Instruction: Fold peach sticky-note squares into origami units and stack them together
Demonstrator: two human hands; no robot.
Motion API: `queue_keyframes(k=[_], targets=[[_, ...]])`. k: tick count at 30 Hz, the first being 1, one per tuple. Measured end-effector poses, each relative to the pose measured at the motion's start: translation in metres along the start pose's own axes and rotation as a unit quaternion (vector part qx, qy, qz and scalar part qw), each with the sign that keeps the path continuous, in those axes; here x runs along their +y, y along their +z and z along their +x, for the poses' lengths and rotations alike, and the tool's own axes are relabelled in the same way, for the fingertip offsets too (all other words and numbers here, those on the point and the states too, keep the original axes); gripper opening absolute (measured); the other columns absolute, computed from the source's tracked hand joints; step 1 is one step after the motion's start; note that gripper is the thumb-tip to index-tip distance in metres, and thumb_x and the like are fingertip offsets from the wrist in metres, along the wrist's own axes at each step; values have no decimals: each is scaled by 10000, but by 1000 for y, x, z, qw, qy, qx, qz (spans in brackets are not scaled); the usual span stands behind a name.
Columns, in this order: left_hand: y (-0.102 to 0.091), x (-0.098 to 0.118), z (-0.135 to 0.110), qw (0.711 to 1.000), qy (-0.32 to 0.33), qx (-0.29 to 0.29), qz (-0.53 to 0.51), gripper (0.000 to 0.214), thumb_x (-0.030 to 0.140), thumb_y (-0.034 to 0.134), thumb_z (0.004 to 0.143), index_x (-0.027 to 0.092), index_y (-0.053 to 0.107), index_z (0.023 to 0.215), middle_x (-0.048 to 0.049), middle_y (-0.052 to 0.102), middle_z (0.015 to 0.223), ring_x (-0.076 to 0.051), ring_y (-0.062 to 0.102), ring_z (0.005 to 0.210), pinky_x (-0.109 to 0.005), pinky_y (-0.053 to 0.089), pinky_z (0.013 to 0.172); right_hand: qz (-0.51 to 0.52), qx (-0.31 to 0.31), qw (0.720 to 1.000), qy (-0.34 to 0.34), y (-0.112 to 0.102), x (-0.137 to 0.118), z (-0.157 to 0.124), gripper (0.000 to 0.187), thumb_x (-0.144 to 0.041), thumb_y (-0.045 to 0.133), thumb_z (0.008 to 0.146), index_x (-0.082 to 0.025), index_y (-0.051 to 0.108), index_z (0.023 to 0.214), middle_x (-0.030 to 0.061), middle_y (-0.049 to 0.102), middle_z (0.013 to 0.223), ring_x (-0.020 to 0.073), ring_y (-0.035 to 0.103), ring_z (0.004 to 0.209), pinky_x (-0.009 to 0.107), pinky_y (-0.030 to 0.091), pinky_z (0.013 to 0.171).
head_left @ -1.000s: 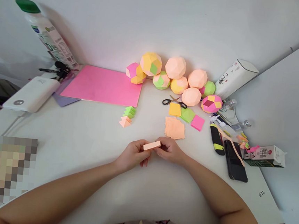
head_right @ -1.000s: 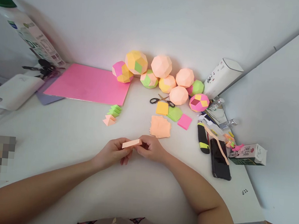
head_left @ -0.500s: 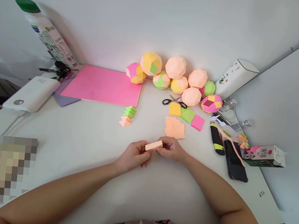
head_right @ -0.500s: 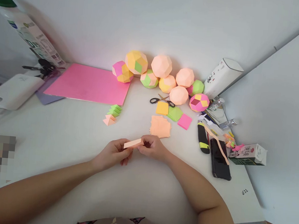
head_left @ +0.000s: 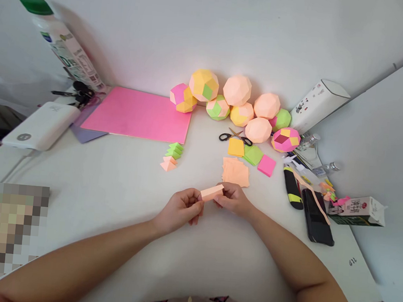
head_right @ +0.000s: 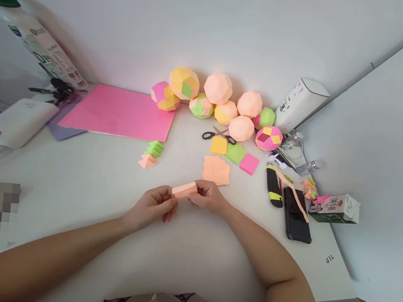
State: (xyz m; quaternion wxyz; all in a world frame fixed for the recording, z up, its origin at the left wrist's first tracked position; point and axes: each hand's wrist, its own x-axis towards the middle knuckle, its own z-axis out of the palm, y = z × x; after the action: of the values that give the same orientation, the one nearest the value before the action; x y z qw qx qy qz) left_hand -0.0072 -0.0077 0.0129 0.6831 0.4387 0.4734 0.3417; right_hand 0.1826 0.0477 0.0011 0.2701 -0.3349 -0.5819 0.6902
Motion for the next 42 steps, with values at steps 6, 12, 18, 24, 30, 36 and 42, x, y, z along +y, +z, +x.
queue_keyframes(k=[6, 12, 18, 24, 30, 36, 42], targets=[[0, 0, 0, 1000, -4, -1, 6, 114, 224, 543, 755, 186, 445, 711, 38, 552, 599, -91, 523, 462, -218, 421, 458, -11, 0, 1000, 1, 0, -1, 0, 111, -253, 588, 750, -153, 543, 735, -33, 468, 578, 91, 429, 521, 220, 343, 482], [-1, -1, 1, 1000, -4, -5, -4, 111, 214, 547, 755, 190, 447, 715, 44, 566, 604, -88, 521, 465, -215, 417, 464, -20, -2, 1000, 1, 0, -3, -1, 87, -236, 570, 764, -161, 539, 735, -37, 463, 577, 92, 430, 522, 221, 338, 485], [1, -1, -1, 1000, 19, -2, -25, 146, 271, 544, 808, 184, 444, 745, 29, 575, 635, -83, 520, 482, -220, 427, 470, -20, 7, 1000, 0, -1, -1, -1, 123, -233, 575, 764, -161, 504, 694, -29, 484, 589, 93, 447, 527, 224, 342, 489], [4, -2, 0, 994, 74, 44, -72, 279, 318, 623, 785, 214, 365, 798, 35, 583, 723, -98, 570, 582, -211, 451, 476, -45, -9, 999, 1, 2, -3, -1, 125, -241, 593, 769, -157, 520, 713, -39, 463, 584, 73, 390, 499, 209, 286, 461], [4, -5, 4, 988, 68, 78, -114, 329, 337, 621, 787, 225, 312, 767, 85, 538, 581, -68, 493, 441, -193, 417, 425, -1, -9, 1000, -22, -1, -4, 1, 212, -247, 618, 765, -154, 500, 616, -29, 492, 585, 79, 447, 492, 216, 339, 469], [2, -6, 4, 988, 56, 88, -117, 307, 317, 591, 802, 217, 316, 709, 94, 483, 520, -67, 468, 428, -186, 403, 420, 230, 25, 973, -24, -19, -6, 8, 317, -243, 527, 761, -167, 398, 481, -34, 448, 457, 73, 390, 379, 214, 268, 397], [1, -8, 3, 991, 55, 72, -99, 267, 310, 569, 820, 211, 344, 718, 83, 501, 550, -62, 466, 436, -189, 404, 438, 310, 37, 950, 13, -23, -9, 11, 332, -243, 530, 734, -166, 357, 461, -40, 403, 431, 72, 374, 346, 221, 233, 387]])
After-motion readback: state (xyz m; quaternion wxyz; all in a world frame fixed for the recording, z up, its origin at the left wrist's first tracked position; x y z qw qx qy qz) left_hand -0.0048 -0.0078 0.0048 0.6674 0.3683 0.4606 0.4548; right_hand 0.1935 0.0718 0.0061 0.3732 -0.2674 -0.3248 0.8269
